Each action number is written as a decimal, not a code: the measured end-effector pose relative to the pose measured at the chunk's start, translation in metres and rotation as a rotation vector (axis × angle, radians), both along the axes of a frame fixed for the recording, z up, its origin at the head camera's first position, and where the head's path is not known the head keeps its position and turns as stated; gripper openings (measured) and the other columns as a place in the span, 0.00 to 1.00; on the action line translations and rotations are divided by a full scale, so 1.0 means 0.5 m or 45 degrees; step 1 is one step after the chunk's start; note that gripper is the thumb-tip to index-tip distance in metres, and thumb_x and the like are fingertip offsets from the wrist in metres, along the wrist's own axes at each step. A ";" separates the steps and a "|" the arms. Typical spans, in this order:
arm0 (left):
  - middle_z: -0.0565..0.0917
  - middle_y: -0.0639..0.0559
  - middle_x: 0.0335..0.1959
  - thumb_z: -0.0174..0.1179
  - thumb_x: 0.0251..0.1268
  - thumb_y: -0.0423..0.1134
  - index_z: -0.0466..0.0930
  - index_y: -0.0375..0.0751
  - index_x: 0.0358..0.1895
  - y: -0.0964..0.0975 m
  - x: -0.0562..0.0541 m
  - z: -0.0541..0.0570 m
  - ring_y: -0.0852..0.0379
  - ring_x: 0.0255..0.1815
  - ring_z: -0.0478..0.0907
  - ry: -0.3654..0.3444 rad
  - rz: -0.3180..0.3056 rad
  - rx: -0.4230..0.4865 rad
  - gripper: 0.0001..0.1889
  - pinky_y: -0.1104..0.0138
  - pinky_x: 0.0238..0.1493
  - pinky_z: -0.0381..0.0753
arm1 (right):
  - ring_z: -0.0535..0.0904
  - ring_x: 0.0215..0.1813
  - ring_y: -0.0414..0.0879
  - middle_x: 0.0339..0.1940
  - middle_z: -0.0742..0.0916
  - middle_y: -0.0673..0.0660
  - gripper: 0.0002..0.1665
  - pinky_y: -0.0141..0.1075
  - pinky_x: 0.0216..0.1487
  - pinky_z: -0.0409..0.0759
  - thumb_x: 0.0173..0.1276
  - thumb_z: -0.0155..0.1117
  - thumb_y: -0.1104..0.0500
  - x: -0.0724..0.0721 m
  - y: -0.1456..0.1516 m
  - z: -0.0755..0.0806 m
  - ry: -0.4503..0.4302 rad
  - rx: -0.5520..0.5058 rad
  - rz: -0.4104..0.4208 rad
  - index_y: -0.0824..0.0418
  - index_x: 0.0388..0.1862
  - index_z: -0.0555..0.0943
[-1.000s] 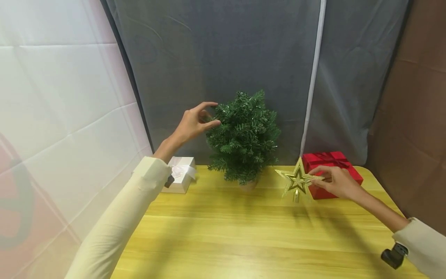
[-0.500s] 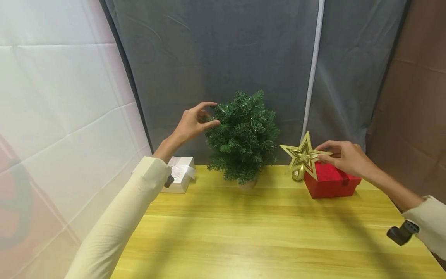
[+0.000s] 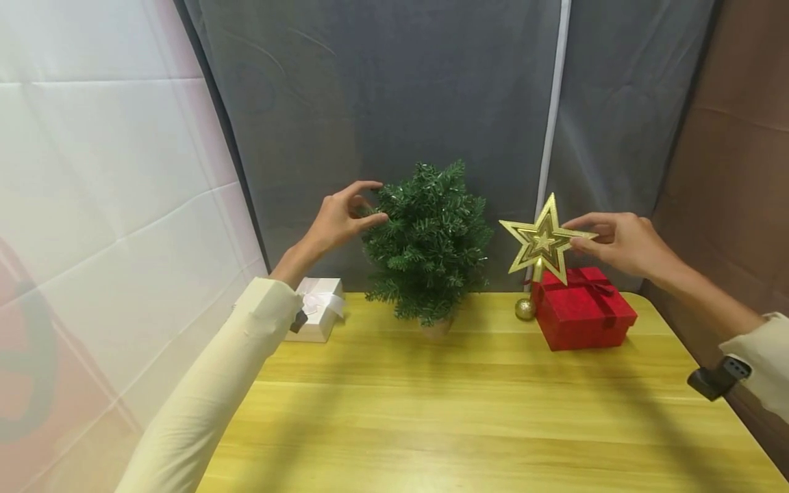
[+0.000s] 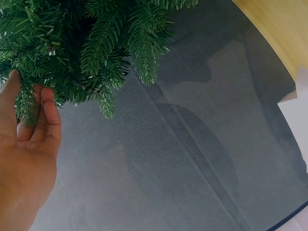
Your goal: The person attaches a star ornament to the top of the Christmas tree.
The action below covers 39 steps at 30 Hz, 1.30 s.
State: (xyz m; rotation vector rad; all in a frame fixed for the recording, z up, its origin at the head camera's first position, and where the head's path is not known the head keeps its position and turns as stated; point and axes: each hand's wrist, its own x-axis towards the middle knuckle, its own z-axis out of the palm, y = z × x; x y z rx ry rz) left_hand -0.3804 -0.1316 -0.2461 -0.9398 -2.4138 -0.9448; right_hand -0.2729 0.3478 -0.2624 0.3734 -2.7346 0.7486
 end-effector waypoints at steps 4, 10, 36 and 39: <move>0.89 0.47 0.40 0.72 0.68 0.47 0.73 0.49 0.74 0.000 -0.002 0.000 0.51 0.25 0.84 -0.001 0.000 0.003 0.33 0.58 0.36 0.83 | 0.84 0.56 0.70 0.57 0.86 0.71 0.27 0.32 0.32 0.79 0.70 0.74 0.50 -0.003 -0.002 0.025 0.015 -0.004 -0.004 0.55 0.66 0.84; 0.89 0.47 0.40 0.72 0.68 0.47 0.74 0.48 0.73 0.000 -0.004 -0.001 0.51 0.24 0.83 0.007 0.000 0.009 0.32 0.58 0.35 0.83 | 0.85 0.55 0.70 0.57 0.86 0.71 0.26 0.33 0.30 0.77 0.72 0.73 0.52 -0.009 -0.010 0.058 0.053 0.003 0.003 0.53 0.67 0.83; 0.88 0.47 0.37 0.73 0.67 0.46 0.74 0.48 0.73 -0.001 -0.002 -0.003 0.50 0.24 0.83 -0.014 0.011 0.037 0.32 0.57 0.37 0.83 | 0.80 0.39 0.17 0.53 0.89 0.65 0.23 0.20 0.36 0.73 0.74 0.71 0.51 -0.042 -0.084 0.177 0.181 -0.095 0.086 0.47 0.66 0.84; 0.88 0.48 0.37 0.73 0.67 0.46 0.74 0.48 0.73 -0.001 -0.002 -0.002 0.53 0.24 0.83 -0.004 0.011 0.037 0.32 0.58 0.37 0.82 | 0.79 0.38 0.15 0.51 0.90 0.63 0.23 0.22 0.35 0.73 0.74 0.70 0.50 -0.049 -0.100 0.190 0.197 -0.114 0.100 0.46 0.67 0.84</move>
